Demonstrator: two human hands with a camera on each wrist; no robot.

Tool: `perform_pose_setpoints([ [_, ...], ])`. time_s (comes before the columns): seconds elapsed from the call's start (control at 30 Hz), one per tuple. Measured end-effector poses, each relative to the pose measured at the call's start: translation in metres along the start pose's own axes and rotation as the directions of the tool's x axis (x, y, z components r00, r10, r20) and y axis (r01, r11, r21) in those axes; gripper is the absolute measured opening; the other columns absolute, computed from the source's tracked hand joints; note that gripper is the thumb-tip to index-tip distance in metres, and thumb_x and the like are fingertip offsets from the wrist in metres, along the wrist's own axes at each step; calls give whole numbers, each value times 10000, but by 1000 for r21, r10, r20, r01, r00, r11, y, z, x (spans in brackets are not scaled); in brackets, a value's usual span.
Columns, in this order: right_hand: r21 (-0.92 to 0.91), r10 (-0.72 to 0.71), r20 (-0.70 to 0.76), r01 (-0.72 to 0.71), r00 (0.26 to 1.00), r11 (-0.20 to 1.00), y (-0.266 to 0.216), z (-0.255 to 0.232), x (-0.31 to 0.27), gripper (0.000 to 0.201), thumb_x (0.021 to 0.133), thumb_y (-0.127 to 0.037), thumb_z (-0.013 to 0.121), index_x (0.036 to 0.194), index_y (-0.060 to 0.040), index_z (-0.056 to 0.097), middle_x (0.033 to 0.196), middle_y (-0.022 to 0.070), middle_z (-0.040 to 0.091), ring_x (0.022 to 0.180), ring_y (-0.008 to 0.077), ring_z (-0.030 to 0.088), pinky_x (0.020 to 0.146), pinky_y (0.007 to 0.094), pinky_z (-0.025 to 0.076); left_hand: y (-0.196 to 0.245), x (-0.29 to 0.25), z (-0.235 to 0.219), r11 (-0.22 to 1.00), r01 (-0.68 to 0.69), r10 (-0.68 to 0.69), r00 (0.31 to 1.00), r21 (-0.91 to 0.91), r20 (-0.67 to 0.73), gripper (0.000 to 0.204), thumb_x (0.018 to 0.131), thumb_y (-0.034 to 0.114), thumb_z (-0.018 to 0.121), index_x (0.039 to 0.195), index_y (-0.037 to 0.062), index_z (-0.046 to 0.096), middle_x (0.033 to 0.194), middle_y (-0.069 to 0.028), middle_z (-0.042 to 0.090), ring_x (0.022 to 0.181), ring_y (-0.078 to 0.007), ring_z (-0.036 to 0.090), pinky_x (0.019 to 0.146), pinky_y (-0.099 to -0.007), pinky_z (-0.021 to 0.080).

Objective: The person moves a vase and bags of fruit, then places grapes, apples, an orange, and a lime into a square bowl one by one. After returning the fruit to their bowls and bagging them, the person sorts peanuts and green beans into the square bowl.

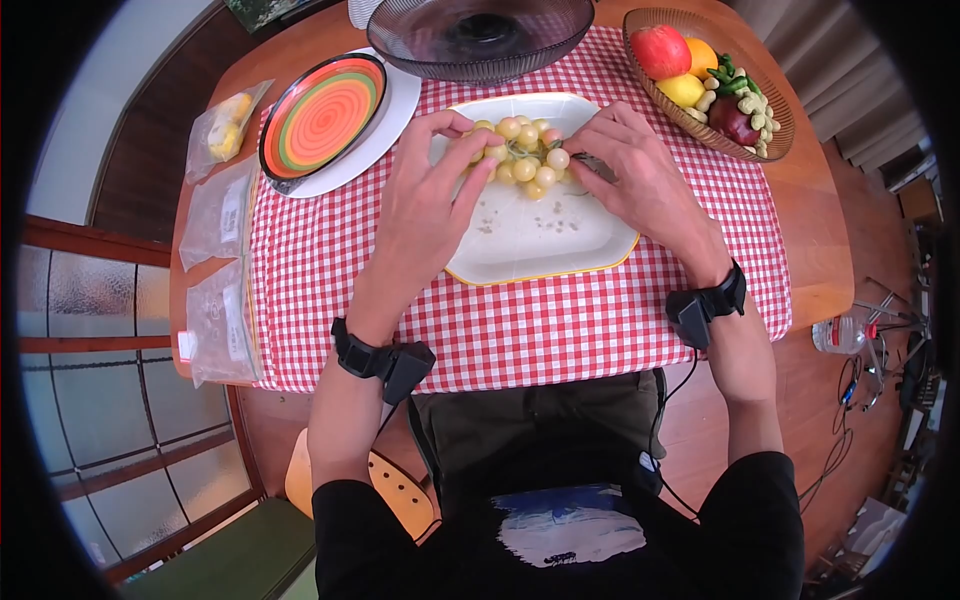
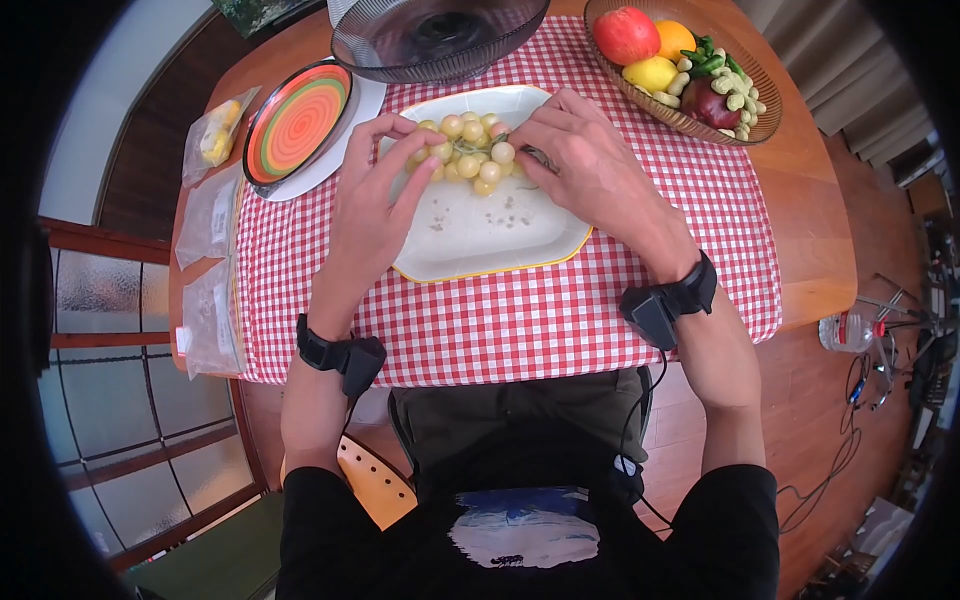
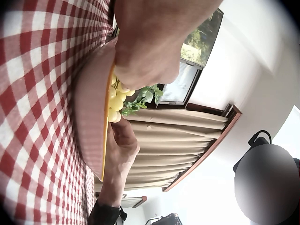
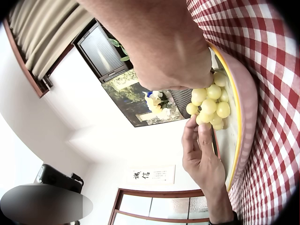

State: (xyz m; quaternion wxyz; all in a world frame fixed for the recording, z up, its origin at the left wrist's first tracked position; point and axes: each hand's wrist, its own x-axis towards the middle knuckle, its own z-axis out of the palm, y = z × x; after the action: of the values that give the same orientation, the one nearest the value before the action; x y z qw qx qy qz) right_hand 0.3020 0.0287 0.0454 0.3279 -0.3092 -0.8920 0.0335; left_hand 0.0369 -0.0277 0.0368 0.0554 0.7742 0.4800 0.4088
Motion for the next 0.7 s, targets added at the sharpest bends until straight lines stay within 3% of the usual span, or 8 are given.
perform_pose_setpoints([
  [0.7, -7, 7, 6, -7, 1000, 1000, -1, 1, -1, 203, 882, -71, 805, 1070, 6, 817, 1022, 113, 764, 1014, 289, 645, 961, 412, 551, -1, 0, -1, 998, -46, 45, 999, 38, 4, 197, 1044, 125, 725, 1212, 34, 775, 1290, -129, 589, 1214, -294, 598, 1047, -430, 490],
])
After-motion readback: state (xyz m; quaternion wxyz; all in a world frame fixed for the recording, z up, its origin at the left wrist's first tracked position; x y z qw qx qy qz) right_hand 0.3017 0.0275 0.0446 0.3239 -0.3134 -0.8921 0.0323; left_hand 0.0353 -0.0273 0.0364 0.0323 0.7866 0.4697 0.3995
